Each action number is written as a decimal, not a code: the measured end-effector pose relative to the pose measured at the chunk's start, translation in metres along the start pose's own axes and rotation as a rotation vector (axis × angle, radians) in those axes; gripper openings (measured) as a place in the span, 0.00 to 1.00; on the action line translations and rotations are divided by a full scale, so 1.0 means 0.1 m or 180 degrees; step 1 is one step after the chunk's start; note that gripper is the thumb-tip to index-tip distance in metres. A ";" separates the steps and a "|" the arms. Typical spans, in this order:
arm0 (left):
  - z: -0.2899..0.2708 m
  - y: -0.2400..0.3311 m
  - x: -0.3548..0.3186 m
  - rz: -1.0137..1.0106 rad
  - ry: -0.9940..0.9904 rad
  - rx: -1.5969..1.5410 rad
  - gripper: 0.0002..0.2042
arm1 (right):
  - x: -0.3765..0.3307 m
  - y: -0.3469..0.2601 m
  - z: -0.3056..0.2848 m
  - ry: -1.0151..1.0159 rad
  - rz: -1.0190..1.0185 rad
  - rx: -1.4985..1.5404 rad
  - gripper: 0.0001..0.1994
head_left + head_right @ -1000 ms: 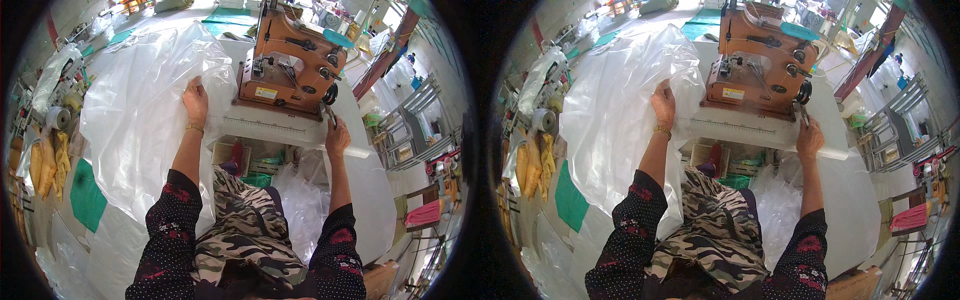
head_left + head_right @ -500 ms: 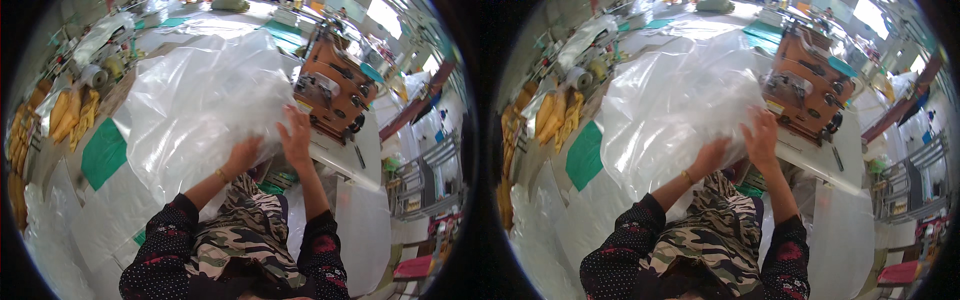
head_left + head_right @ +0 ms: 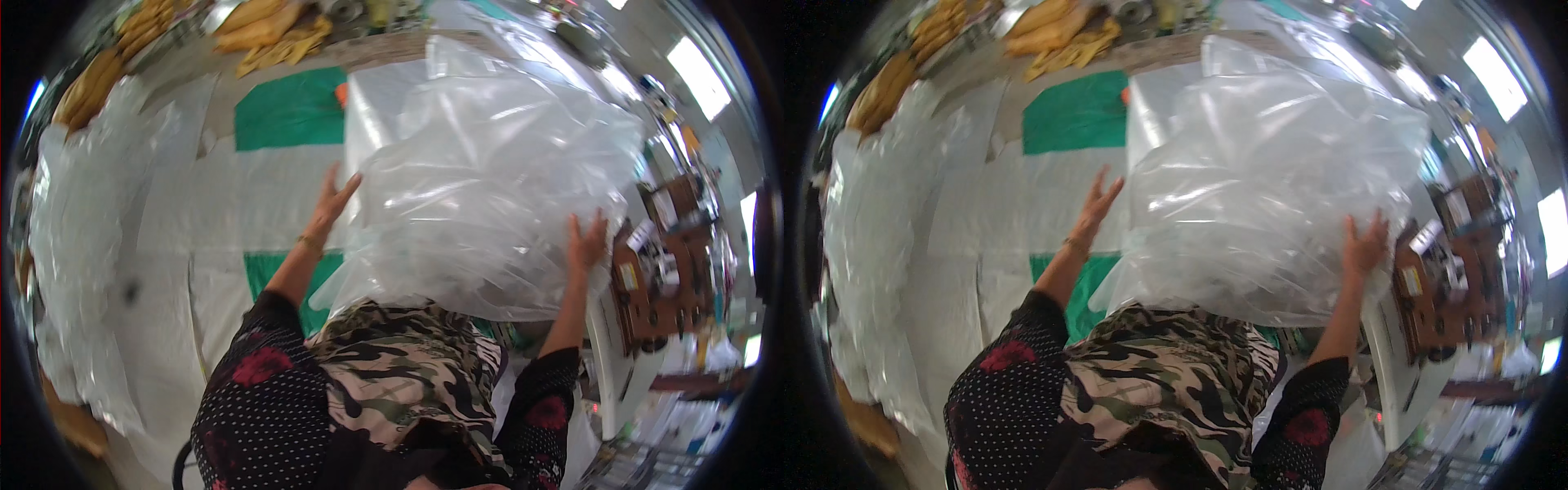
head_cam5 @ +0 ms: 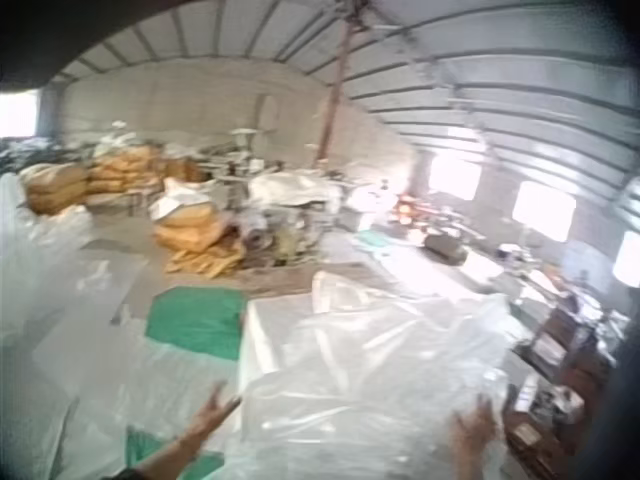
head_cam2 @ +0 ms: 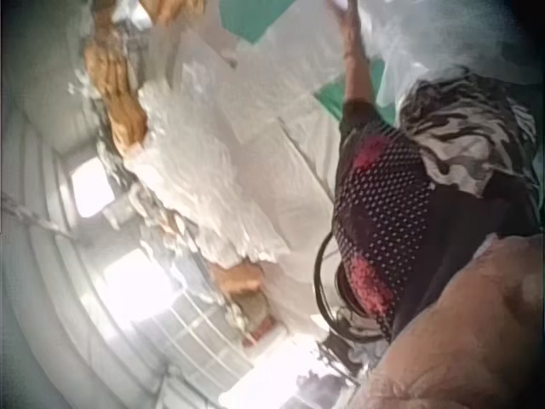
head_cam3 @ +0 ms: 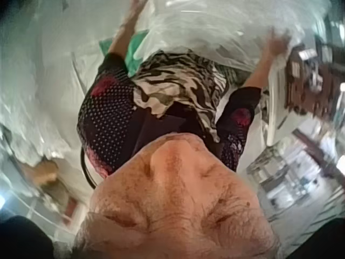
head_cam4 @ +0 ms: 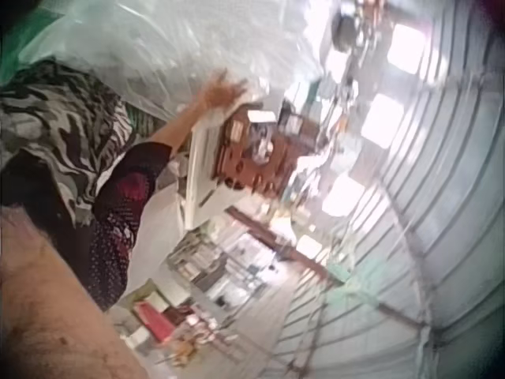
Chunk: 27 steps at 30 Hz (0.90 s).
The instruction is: The person is sewing large white plastic bags using an industrial sewing machine.
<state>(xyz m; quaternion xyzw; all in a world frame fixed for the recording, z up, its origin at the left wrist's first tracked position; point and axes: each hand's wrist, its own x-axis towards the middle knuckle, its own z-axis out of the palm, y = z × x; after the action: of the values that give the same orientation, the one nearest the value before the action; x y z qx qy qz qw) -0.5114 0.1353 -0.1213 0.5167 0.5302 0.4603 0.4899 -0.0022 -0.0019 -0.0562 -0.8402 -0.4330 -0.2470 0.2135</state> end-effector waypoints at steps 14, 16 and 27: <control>1.60 -0.79 -0.46 0.0017 -0.2035 -0.1291 0.23 | -2.07 -1.08 0.05 -0.2144 -0.1052 0.2548 0.20; 1.17 0.05 -0.62 0.0444 -0.2474 -0.1082 0.19 | -1.92 -1.53 -0.49 -0.2416 -0.1203 0.2447 0.19; -2.37 -0.99 0.07 -0.0107 0.2277 -0.0861 0.21 | -0.55 -2.22 -0.85 -0.1712 -0.1627 0.2730 0.13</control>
<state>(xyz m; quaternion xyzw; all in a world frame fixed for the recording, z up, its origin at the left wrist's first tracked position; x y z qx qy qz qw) -0.7566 0.1428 -0.1977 0.2454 0.6105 0.6693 0.3451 -0.2341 0.0336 0.0101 -0.5800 -0.7234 0.1299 0.3513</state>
